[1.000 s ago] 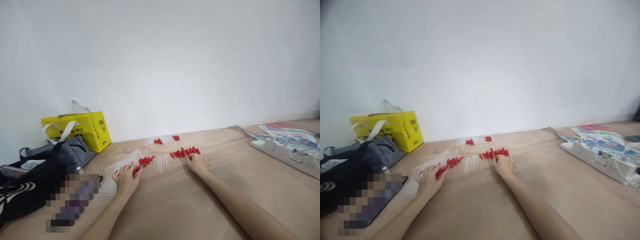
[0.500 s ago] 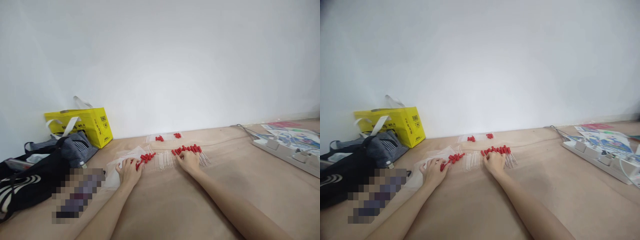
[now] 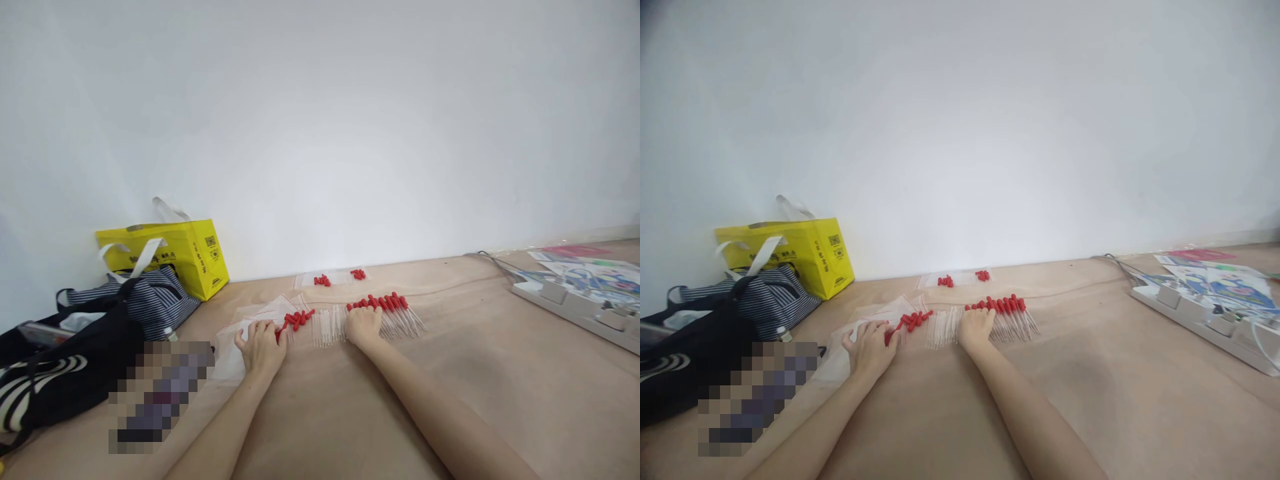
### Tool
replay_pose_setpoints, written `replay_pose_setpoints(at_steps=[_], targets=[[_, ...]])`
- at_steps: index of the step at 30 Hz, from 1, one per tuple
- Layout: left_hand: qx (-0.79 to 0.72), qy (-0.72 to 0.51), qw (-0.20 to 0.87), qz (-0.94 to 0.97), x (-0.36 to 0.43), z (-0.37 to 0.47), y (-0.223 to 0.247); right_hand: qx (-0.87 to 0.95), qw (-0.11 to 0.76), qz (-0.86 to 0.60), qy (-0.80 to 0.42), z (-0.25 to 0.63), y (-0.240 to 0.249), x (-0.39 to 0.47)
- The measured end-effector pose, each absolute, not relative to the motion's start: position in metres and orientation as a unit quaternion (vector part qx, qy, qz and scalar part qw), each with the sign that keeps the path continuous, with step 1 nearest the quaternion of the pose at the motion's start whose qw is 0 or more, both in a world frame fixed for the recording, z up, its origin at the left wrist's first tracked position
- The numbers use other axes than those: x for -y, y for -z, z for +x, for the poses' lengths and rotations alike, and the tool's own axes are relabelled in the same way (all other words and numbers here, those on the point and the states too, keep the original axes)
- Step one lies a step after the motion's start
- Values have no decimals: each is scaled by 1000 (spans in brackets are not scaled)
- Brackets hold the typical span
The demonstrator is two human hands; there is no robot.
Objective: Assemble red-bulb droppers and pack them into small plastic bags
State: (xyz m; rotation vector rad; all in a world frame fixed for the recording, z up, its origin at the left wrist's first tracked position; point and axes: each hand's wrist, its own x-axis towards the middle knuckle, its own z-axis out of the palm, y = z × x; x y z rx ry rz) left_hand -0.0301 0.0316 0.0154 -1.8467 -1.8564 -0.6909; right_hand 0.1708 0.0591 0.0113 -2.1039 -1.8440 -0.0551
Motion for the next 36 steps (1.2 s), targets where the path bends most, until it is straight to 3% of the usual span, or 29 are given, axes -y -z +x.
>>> replay_pose_setpoints(at_steps=[5,10,14,21,25,36], targets=[[570,309,175,-741,-14,-19,-22,660,200,-724,39,181,-10,-44],[441,261,13,-858,14,8,-20,725,359,-588,1,223,12,-15],[431,250,-50,-866,24,21,-16,765,417,-489,-37,252,26,9],[436,252,-52,-863,21,29,-11,819,351,-450,-56,244,12,26],[466,269,-60,-841,24,32,-9,814,356,-453,-80,232,10,31],[486,350,-193,-777,26,36,-10,819,360,-431,-119,217,10,39]])
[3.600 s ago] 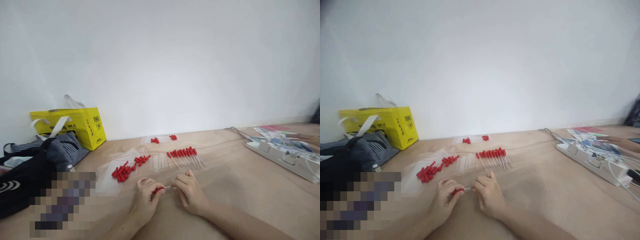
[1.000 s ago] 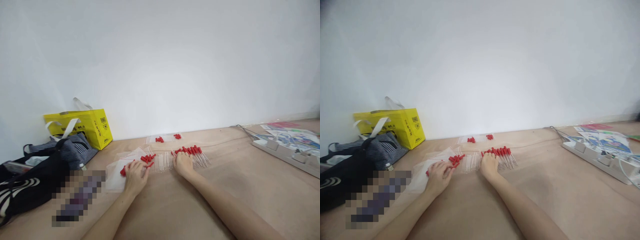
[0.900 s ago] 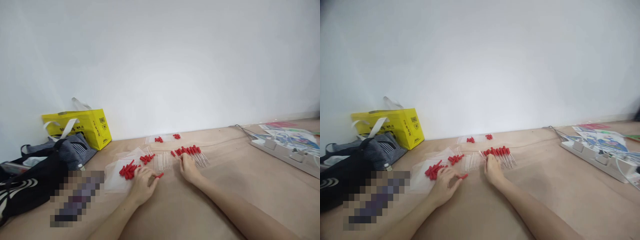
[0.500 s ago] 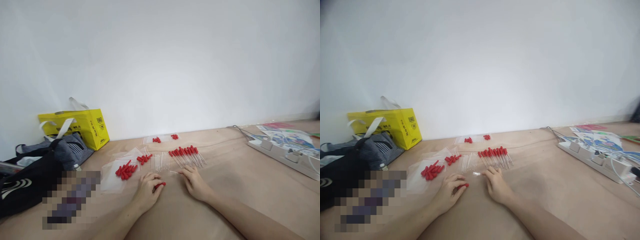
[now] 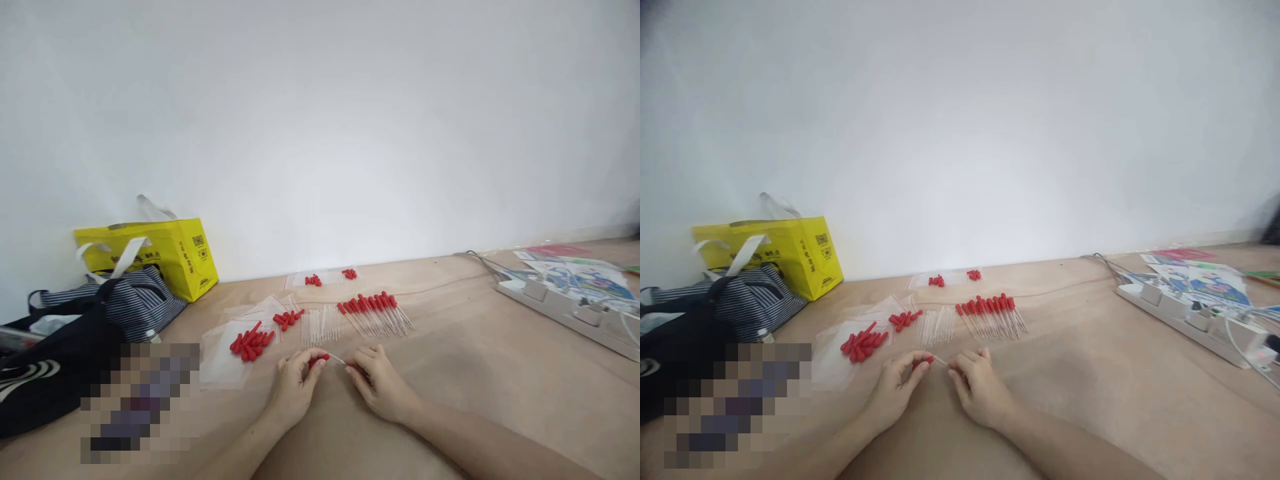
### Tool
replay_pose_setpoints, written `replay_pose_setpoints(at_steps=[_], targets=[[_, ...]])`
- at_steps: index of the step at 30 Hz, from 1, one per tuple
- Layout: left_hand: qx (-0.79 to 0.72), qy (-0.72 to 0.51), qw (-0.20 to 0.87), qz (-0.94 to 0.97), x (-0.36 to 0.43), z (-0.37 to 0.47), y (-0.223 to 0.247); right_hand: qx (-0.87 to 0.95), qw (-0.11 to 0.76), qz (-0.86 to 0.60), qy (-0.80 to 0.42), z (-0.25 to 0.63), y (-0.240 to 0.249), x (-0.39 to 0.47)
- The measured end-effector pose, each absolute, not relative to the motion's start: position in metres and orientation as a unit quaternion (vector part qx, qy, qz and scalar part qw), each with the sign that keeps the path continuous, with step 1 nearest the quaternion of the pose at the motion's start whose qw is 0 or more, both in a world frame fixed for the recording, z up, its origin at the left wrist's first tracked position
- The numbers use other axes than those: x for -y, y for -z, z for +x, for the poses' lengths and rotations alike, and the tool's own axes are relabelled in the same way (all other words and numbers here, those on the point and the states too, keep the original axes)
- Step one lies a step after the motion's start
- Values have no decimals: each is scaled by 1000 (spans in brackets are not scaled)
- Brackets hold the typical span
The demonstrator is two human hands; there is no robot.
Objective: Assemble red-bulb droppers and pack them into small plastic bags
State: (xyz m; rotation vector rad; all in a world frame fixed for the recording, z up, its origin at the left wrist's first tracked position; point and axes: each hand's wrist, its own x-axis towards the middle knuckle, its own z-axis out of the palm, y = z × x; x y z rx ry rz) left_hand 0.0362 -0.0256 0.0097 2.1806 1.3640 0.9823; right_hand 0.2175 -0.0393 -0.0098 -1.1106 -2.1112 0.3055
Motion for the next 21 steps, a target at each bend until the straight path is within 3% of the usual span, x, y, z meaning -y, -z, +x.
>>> replay_pose_setpoints(at_steps=[6,21], targets=[[-473,-368,223,769,21,31,2,832,337,-424,-121,217,7,43],[-466,-317,126,817,37,39,-7,866,316,-386,-13,222,3,38]])
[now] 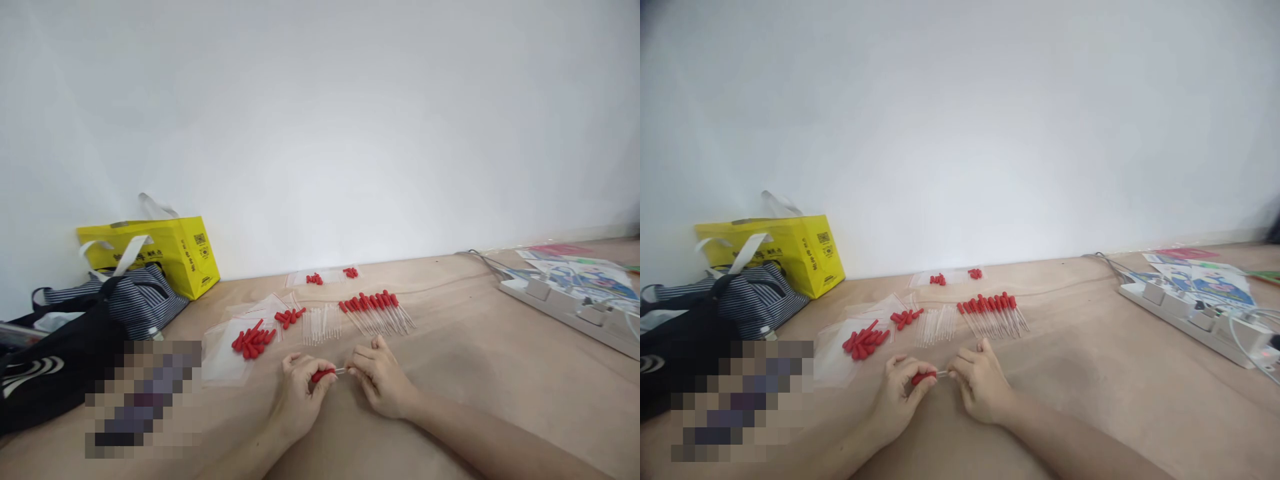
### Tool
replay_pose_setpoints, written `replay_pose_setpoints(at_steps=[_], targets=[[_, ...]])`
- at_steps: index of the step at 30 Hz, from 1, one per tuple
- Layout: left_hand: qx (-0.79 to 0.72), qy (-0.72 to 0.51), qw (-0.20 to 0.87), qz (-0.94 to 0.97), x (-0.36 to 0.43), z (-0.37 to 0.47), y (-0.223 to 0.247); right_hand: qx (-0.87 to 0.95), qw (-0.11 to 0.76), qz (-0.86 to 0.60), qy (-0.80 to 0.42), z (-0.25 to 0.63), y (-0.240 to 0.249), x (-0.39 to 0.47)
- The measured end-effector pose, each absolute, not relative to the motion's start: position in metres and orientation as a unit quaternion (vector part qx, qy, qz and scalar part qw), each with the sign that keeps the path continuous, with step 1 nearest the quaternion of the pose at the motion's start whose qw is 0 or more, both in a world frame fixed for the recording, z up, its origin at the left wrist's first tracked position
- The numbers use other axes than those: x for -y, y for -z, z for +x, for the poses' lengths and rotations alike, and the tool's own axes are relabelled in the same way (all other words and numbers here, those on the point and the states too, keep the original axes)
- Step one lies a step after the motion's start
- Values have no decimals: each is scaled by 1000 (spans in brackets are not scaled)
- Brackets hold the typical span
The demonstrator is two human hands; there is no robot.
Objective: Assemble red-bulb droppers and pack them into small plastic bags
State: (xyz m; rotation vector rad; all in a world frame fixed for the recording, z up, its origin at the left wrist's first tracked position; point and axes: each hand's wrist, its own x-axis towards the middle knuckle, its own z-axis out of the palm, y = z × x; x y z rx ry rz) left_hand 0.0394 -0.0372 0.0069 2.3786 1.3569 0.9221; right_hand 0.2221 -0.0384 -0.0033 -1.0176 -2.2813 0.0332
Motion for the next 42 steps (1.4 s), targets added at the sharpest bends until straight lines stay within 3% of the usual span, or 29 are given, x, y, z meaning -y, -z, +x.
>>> replay_pose_setpoints(at_steps=[11,21,30,33,37,42], targets=[[-472,-299,115,821,33,38,-10,878,291,-377,-56,223,-1,33],[-458,-278,142,832,24,27,-17,878,266,-397,29,235,-3,29],[-450,-271,155,837,21,26,-15,878,260,-401,-1,236,-8,33],[-462,-274,112,836,16,20,-14,857,281,-431,-24,235,-3,28],[-548,-294,-19,783,7,7,-18,739,344,-580,-7,236,7,8],[-666,-229,-113,701,-3,-12,-22,641,368,-671,53,231,13,-21]])
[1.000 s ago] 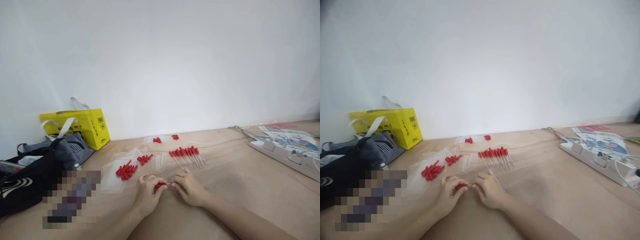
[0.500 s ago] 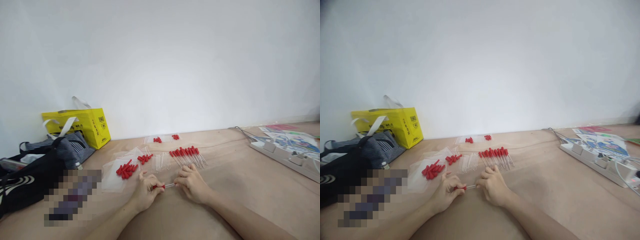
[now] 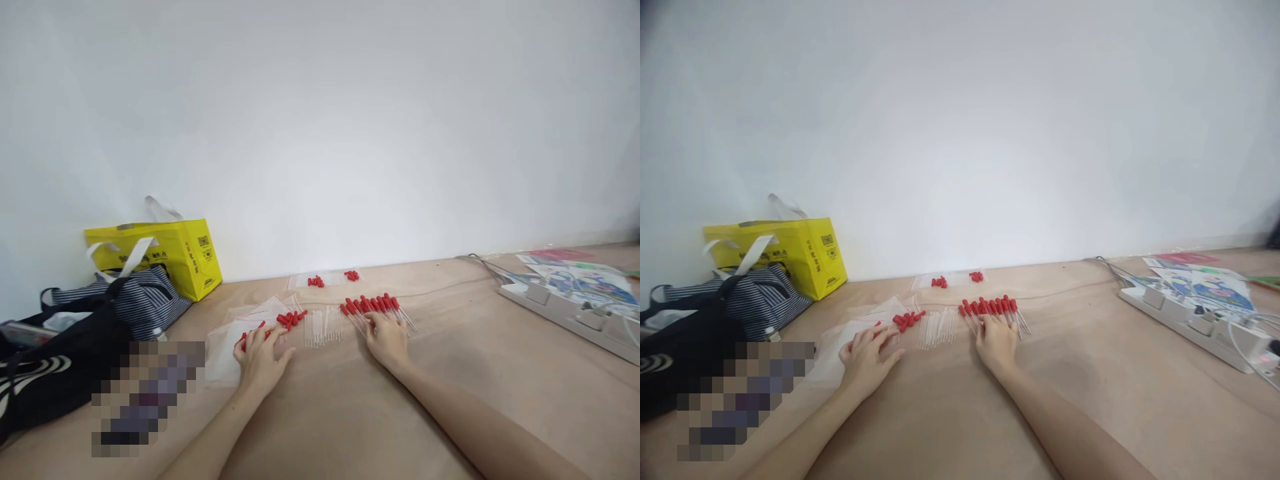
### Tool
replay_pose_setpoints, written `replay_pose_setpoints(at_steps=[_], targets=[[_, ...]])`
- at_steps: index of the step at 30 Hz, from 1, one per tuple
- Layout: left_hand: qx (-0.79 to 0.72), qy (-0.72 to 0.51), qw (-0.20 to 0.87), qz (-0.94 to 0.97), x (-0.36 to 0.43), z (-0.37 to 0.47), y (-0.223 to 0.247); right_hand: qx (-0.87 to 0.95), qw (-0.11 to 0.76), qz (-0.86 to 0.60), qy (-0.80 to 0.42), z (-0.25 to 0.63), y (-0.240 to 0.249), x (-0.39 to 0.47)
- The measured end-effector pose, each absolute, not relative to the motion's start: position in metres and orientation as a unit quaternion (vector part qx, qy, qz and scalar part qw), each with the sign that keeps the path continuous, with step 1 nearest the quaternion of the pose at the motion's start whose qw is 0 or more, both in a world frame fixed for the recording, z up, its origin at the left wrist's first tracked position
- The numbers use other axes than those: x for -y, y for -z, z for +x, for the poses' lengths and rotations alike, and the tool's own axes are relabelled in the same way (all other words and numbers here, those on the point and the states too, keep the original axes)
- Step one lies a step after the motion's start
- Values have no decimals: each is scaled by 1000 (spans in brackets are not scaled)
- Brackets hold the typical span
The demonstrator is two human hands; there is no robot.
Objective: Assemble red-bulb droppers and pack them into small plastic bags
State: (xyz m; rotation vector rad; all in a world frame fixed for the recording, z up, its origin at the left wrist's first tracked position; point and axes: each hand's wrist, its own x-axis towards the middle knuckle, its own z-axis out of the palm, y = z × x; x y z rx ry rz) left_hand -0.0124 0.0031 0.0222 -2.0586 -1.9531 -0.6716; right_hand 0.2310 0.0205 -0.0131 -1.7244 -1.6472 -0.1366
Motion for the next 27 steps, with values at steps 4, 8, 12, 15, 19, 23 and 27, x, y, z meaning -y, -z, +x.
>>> replay_pose_setpoints(at_steps=[4,8,12,15,19,23,27], targets=[[707,185,127,-671,-7,-23,-22,634,339,-690,78,223,12,-31],[725,176,127,-654,-10,-27,-21,637,314,-698,87,219,13,-34],[729,178,129,-648,-11,-28,-20,651,303,-691,83,219,13,-34],[732,177,131,-645,-12,-29,-19,654,303,-688,82,220,13,-34],[734,174,150,-639,-14,-31,-19,658,306,-683,89,215,10,-32],[727,167,184,-640,-15,-32,-18,657,273,-700,66,198,0,-36],[711,168,197,-654,-18,-30,-18,630,211,-747,21,180,-9,-49]])
